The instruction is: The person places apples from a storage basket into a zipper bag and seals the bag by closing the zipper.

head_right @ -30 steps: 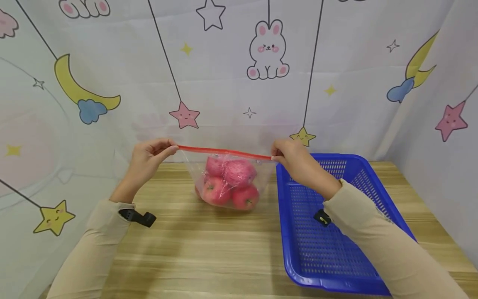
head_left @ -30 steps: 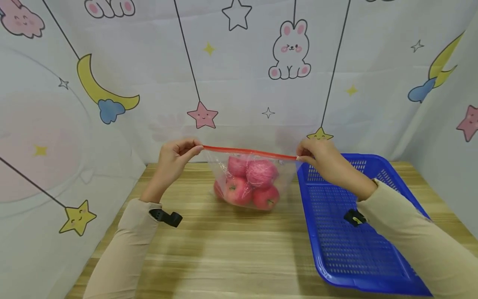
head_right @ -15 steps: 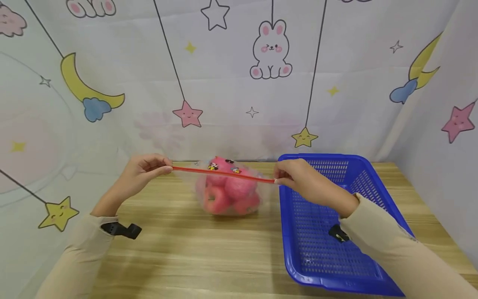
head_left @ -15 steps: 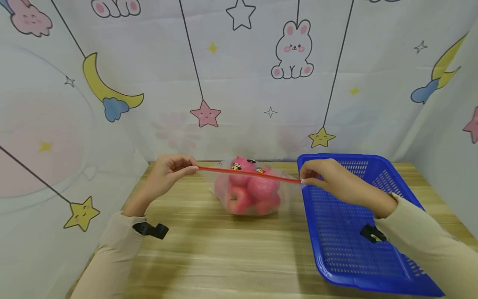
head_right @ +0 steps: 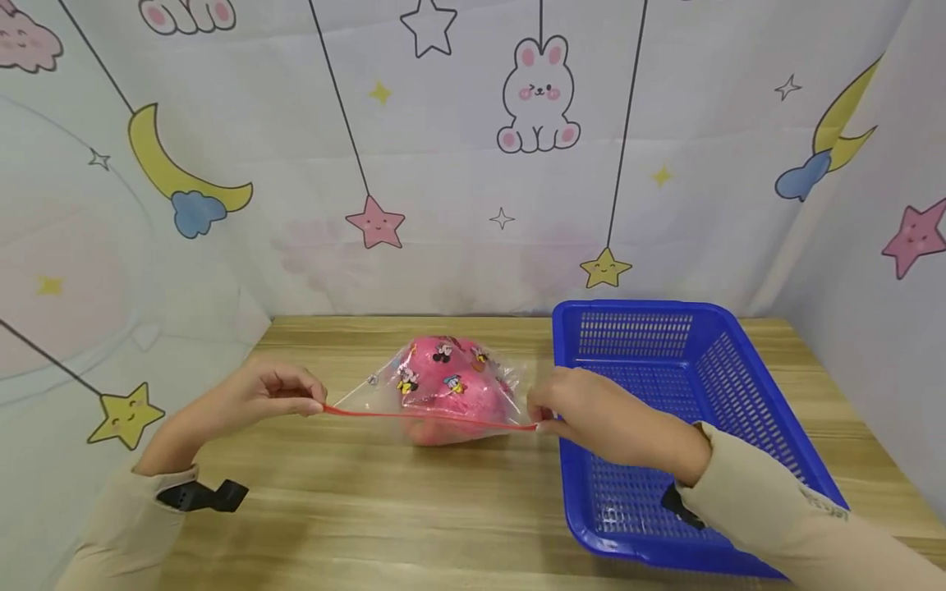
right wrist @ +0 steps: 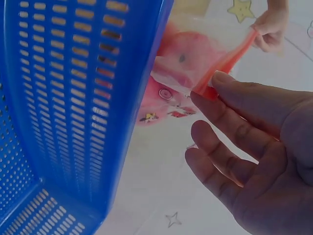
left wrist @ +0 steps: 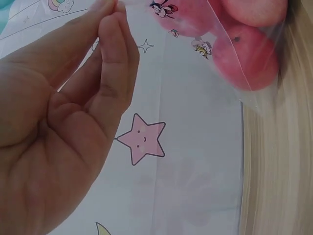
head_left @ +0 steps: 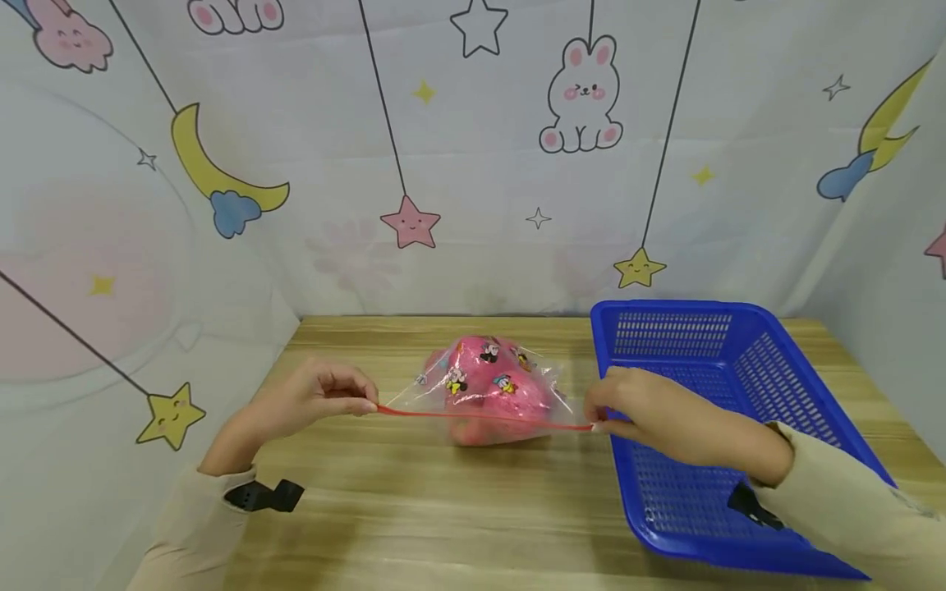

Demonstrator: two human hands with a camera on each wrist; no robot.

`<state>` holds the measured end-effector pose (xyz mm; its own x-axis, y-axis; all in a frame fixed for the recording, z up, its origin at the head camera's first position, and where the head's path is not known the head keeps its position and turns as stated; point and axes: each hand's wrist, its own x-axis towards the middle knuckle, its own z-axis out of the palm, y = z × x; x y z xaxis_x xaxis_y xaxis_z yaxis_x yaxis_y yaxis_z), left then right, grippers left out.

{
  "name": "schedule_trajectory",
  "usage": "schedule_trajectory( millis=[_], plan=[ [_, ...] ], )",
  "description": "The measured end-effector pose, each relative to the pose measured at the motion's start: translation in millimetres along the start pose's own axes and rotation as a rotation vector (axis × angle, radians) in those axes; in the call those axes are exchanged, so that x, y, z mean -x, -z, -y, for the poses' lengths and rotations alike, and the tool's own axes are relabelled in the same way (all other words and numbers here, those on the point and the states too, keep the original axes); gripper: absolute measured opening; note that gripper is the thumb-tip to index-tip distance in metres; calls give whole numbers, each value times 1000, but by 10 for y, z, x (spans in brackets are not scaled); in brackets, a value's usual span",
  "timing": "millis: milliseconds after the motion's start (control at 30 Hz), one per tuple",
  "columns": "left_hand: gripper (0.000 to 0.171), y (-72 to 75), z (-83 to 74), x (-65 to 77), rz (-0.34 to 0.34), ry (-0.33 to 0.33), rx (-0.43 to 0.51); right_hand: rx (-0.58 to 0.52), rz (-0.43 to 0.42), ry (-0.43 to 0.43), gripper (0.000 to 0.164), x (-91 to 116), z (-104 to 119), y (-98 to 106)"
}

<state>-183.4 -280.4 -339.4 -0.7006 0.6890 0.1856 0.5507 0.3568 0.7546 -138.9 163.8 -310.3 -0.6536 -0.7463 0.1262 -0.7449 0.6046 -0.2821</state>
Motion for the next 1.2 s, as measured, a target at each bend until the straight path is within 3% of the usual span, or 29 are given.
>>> schedule_trajectory(
  millis=[233, 600, 733, 900, 1033, 1200],
  plan=[
    [5, -99, 37, 186, 183, 24, 104, 100, 27, 111, 22, 16, 206, -138],
    [4, -295, -42, 262, 216, 67, 73, 380, 102, 272, 20, 87, 401, -329],
    [5, -327, -93, 271, 208, 79, 55, 463, 78, 312, 22, 111, 418, -384],
    [4, -293, -132, 278, 147, 87, 15, 483, 68, 270, 22, 67, 418, -314],
    [5, -248, -155, 273, 91, 108, -27, 445, 51, 221, 19, 16, 397, -216],
    [4, -224, -145, 253, 65, 118, -40, 322, 58, 159, 20, -1, 358, -163]
  ],
)
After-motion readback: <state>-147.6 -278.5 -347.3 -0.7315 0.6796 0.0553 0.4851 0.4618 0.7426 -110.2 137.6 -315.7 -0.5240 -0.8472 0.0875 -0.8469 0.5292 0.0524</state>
